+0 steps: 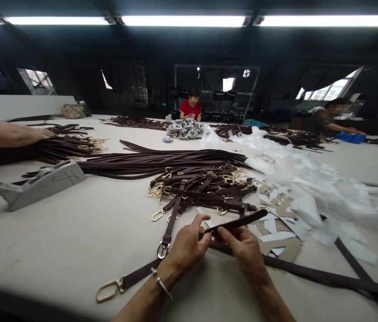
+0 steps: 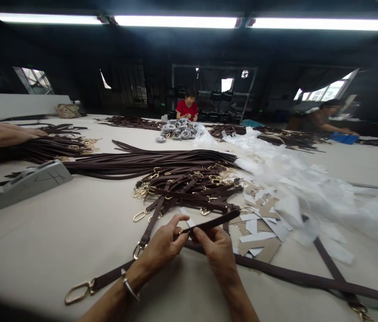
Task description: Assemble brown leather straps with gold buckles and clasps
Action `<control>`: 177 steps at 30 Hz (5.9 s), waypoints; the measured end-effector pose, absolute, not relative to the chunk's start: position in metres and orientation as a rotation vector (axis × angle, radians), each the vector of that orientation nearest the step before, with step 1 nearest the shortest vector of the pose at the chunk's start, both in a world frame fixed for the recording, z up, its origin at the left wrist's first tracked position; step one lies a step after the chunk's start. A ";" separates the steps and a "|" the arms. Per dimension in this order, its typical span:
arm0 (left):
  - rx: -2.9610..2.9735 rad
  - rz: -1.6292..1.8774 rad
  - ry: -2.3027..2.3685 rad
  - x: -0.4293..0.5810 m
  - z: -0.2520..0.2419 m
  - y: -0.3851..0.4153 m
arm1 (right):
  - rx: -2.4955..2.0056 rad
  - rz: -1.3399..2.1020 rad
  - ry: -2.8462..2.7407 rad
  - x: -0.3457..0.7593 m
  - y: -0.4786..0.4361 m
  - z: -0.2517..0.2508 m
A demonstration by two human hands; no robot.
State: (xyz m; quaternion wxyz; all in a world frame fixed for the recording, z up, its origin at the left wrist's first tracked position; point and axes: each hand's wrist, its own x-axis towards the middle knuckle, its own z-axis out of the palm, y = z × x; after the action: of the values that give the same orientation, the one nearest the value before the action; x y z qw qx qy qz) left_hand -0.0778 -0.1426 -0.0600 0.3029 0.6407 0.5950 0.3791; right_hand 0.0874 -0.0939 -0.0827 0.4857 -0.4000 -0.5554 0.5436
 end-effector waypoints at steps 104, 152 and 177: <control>1.754 1.410 1.214 -0.065 -0.067 -0.143 | -0.818 0.817 -2.292 0.099 -0.088 -0.039; 1.383 1.073 1.161 -0.129 -0.028 -0.187 | -0.896 1.144 -2.383 0.111 -0.105 0.010; 1.433 1.408 1.297 -0.121 -0.035 -0.205 | -1.102 1.760 -2.128 0.080 -0.104 0.002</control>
State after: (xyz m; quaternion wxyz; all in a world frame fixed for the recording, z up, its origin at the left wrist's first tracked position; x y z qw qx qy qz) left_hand -0.1205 -0.2050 -0.0347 0.3664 0.5575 0.5047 0.5479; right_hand 0.0795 -0.1037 0.0024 0.0841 -0.3692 -0.7131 0.5899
